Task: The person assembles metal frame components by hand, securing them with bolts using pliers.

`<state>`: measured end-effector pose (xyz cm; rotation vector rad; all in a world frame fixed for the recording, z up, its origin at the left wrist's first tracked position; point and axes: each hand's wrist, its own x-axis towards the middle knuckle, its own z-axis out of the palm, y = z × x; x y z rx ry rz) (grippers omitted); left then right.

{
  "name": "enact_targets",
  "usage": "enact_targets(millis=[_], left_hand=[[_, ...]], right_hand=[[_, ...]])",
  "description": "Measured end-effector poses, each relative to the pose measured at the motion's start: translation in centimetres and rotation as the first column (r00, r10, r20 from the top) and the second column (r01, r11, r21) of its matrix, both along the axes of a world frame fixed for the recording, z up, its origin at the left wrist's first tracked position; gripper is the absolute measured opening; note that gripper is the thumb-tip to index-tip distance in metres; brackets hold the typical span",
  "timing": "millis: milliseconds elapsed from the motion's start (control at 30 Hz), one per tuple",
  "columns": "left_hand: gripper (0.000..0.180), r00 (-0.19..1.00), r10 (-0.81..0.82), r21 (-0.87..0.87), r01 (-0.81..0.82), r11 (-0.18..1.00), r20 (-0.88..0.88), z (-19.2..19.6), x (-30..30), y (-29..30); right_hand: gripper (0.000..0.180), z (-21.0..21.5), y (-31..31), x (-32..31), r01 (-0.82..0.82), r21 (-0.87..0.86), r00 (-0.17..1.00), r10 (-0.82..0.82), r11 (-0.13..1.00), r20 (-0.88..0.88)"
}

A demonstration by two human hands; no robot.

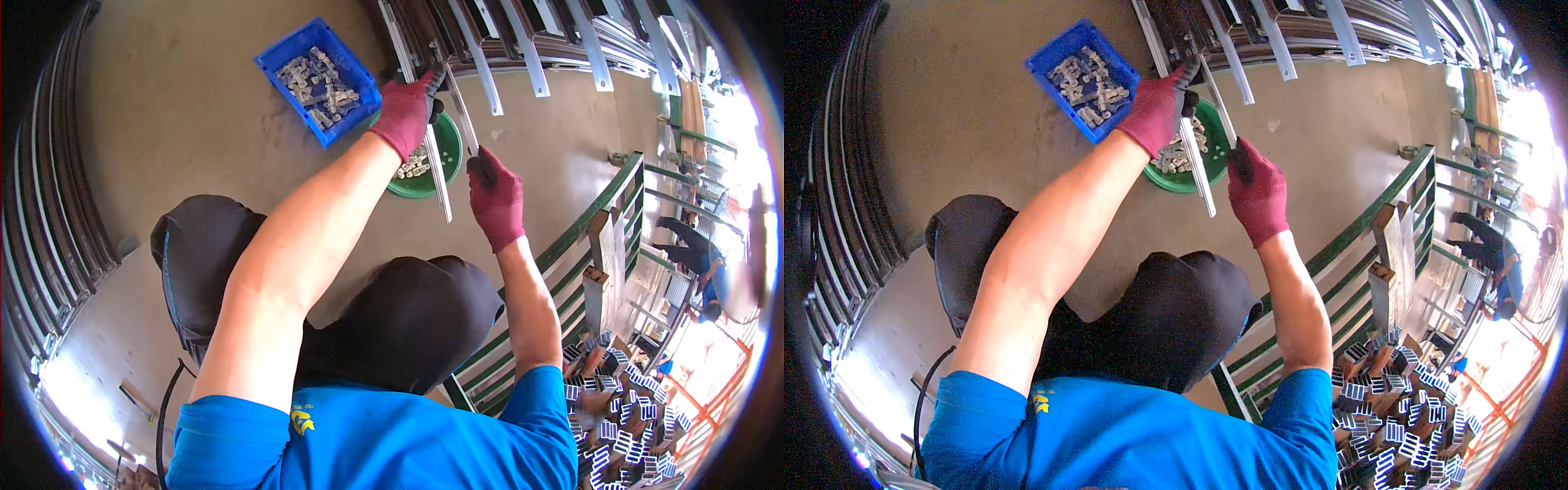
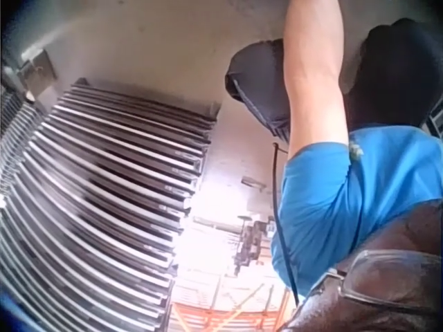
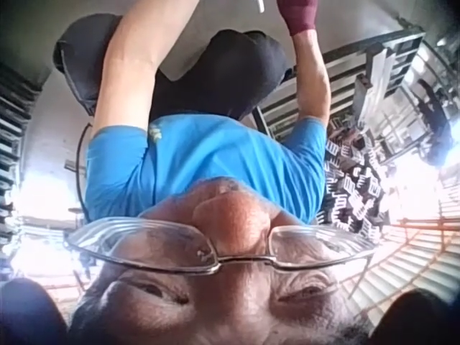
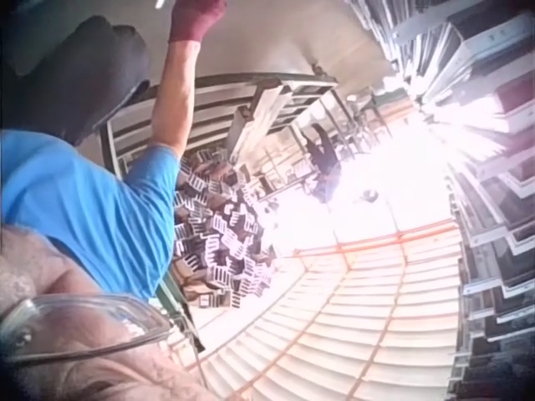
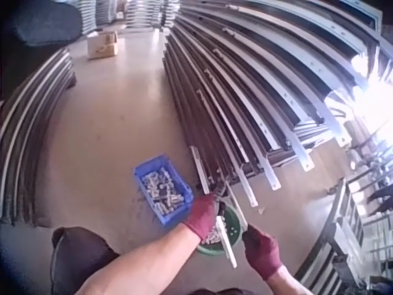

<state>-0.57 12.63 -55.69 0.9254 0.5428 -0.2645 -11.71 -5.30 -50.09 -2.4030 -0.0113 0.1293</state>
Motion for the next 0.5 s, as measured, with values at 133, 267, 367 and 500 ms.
enact_targets(millis=[133,267,367,500], left_hand=[[0.033,0.999,0.015,0.02,-0.014,1.0,-0.051,0.0,0.1,-0.1],[0.034,0.999,0.028,-0.053,-0.027,0.998,0.018,-1.5,0.6,0.5],[0.045,0.998,-0.064,-0.008,0.064,0.998,0.013,-0.5,0.7,0.6],[0.053,0.998,-0.062,0.055,0.06,0.997,0.031,-1.1,0.5,-0.3]], right_hand=[[0.04,-0.5,-0.5,0.6,-0.012,-0.252,0.994,0.039,0.968,0.105],[0.039,-0.9,-0.2,0.9,-0.042,-0.293,0.977,0.101,0.955,0.189],[0.031,-1.2,2.1,1.6,0.007,-0.309,0.96,0.08,0.951,0.267],[0.026,-0.1,3.2,3.5,0.017,-0.216,0.986,0.019,0.976,0.164]])
